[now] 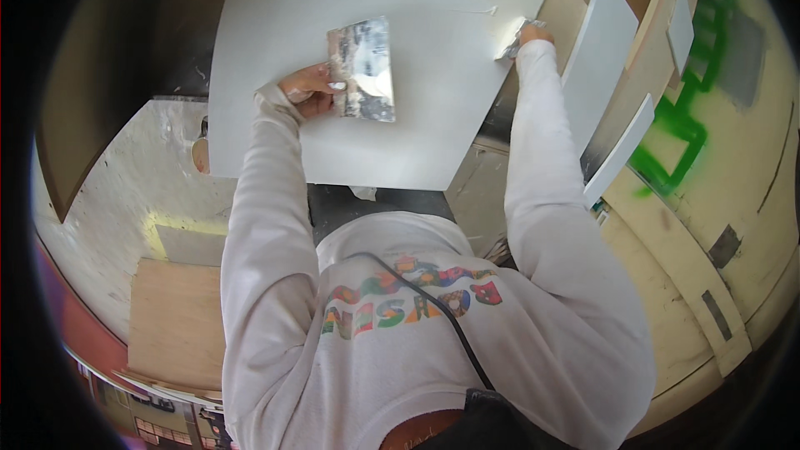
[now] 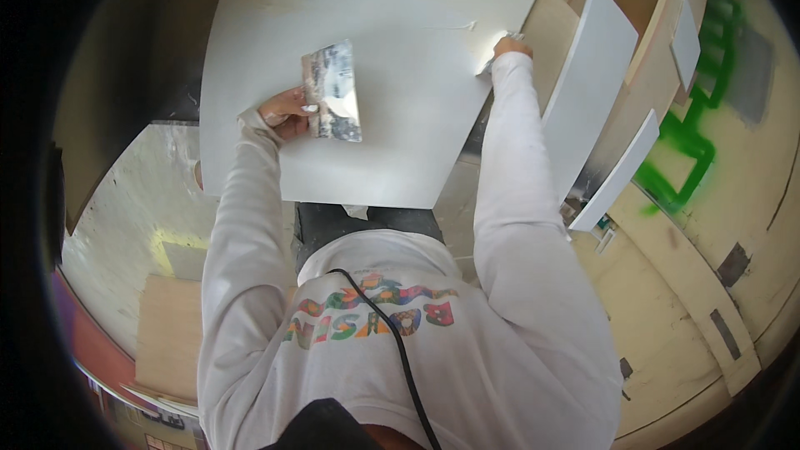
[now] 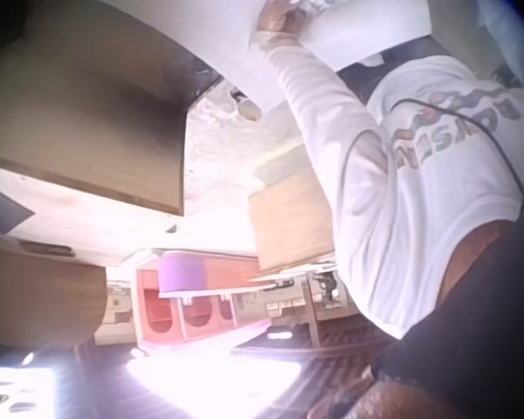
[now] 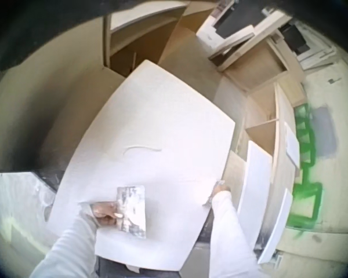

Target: Applying white wood filler or putty to wooden panels using putty knives in a workshop environment.

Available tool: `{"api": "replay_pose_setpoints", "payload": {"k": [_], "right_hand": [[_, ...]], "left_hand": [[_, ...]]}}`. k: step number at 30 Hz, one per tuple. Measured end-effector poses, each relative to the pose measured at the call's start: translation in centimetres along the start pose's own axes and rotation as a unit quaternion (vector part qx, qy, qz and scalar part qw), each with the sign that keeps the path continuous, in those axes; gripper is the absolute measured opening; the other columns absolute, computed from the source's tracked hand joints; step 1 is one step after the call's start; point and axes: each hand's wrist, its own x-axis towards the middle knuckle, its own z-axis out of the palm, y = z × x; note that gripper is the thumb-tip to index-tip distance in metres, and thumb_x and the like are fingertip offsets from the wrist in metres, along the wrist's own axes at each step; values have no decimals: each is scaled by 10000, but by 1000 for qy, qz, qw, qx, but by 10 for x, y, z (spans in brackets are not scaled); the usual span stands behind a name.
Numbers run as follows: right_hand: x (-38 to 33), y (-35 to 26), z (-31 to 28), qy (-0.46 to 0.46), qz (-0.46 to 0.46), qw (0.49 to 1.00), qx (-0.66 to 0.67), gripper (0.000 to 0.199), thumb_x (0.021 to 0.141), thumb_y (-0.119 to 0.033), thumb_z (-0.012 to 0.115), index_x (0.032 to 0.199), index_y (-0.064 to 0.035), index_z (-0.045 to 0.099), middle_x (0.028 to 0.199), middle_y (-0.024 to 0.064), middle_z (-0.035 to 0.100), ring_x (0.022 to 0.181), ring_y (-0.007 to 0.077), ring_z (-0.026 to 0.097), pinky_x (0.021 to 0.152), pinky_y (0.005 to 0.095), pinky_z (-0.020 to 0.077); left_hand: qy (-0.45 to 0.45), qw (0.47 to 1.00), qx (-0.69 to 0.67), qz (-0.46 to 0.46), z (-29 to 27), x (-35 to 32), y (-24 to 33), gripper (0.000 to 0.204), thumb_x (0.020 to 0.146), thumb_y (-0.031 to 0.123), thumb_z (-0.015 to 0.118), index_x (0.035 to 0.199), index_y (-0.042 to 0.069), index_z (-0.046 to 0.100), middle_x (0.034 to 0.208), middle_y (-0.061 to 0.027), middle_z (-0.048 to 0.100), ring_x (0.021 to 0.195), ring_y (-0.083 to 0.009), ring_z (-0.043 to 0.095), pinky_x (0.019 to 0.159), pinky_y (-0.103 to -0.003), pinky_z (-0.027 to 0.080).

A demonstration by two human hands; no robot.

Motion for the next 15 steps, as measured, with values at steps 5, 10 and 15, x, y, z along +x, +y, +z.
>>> {"api": "replay_pose_setpoints", "payload": {"k": [5, 10, 15], "right_hand": [[-42, -90, -44, -14, -297, 848, -438, 192, 769, -245, 499, 851, -138, 635, 908, 86, 610, 879, 223, 579, 721, 343, 459], [-44, -173, -31, 65, -340, 831, -436, 170, 732, -210, 535, 841, -127, 635, 892, 93, 611, 845, 237, 586, 700, 342, 470], [-122, -261, -25, 84, -427, 778, -454, 190, 749, -137, 474, 859, -104, 626, 924, 88, 604, 859, 240, 579, 727, 360, 462]], "left_hand": [[-1, 999, 35, -11, 4, -1, -1, 486, 680, -22, 556, 1133, 29, 386, 1049, -91, 518, 934, -180, 525, 845, -322, 417], [-23, 990, 80, 109, 11, -6, -37, 431, 728, 54, 552, 1131, 20, 404, 1045, -54, 526, 947, -139, 508, 830, -266, 407], [-29, 991, 43, 127, -1, -89, -79, 440, 742, 62, 550, 1149, 7, 391, 1056, -52, 520, 953, -142, 504, 837, -272, 393]]}}
